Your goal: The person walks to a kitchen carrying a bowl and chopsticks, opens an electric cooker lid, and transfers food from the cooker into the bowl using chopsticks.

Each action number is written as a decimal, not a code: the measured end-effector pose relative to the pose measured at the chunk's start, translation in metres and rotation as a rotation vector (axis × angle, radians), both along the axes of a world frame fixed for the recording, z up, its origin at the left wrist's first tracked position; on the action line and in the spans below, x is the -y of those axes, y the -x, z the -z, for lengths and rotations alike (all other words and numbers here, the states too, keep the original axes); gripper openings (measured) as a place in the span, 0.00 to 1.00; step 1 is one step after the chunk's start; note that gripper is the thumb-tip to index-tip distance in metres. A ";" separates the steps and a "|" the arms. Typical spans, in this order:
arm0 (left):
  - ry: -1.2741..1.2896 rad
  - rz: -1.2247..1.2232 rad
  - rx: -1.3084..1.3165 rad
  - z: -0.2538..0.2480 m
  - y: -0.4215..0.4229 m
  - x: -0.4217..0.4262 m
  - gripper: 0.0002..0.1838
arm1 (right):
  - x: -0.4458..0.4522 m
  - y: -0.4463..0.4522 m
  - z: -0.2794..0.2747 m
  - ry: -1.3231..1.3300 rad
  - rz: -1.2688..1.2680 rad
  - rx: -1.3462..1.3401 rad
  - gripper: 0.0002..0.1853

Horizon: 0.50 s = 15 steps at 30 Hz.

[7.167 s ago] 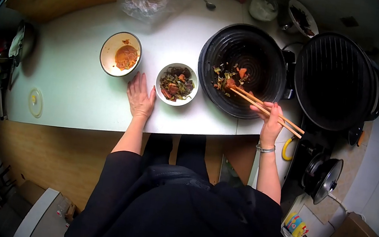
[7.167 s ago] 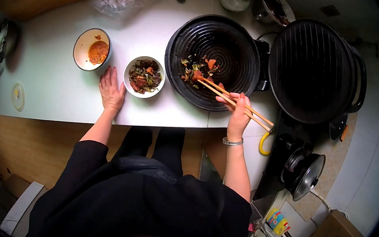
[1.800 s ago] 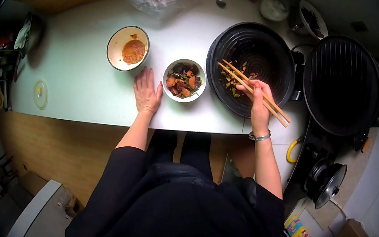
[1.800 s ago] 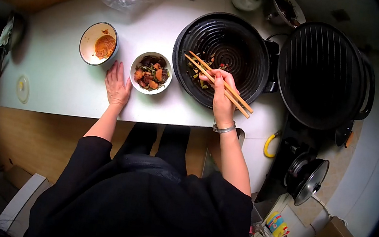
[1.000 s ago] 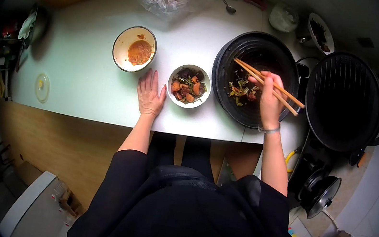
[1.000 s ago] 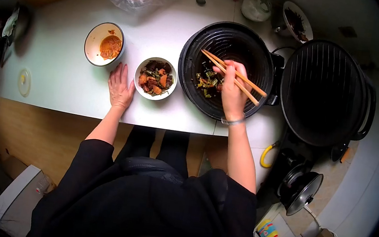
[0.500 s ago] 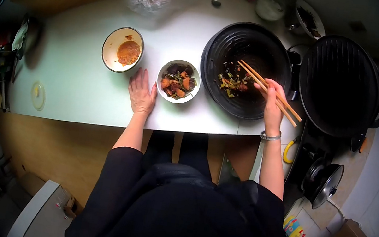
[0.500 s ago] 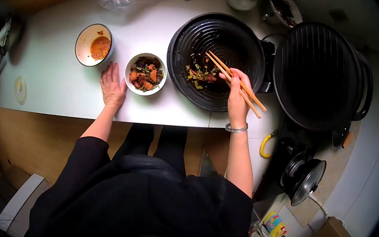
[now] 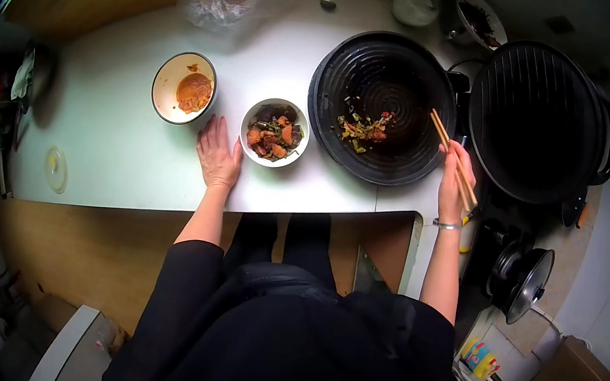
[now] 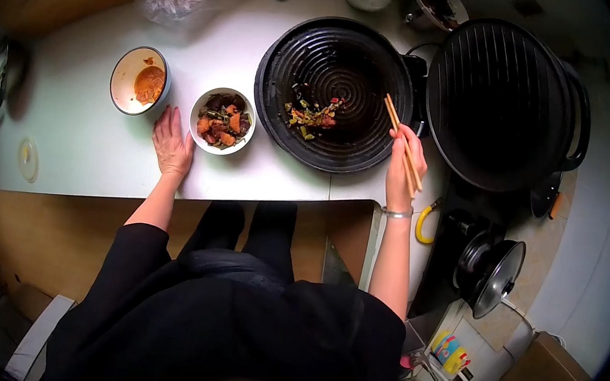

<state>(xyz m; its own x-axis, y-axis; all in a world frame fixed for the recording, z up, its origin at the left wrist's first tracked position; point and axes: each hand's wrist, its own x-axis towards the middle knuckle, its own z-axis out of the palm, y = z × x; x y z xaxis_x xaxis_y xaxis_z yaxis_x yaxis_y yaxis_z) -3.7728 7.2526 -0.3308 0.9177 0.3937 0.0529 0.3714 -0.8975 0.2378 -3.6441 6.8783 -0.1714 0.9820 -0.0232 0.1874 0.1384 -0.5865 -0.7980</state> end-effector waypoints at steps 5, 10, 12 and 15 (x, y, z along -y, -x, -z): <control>-0.028 0.012 0.016 0.002 0.000 -0.001 0.33 | -0.015 0.016 0.000 0.303 -0.270 0.132 0.10; -0.020 0.009 0.011 0.001 0.000 -0.001 0.33 | -0.043 0.050 -0.012 0.227 -0.441 0.111 0.09; -0.024 0.011 0.013 0.000 0.000 -0.002 0.33 | -0.043 0.053 -0.015 0.127 -0.403 0.072 0.09; -0.031 0.000 -0.018 -0.001 0.000 -0.001 0.33 | -0.028 0.042 -0.015 0.118 -0.207 0.071 0.09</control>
<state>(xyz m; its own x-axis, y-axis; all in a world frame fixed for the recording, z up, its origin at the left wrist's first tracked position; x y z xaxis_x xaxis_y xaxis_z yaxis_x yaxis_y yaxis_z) -3.7729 7.2534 -0.3300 0.9186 0.3923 0.0483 0.3755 -0.9043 0.2030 -3.6858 6.9065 -0.1568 0.9480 0.2031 0.2452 0.3182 -0.6285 -0.7098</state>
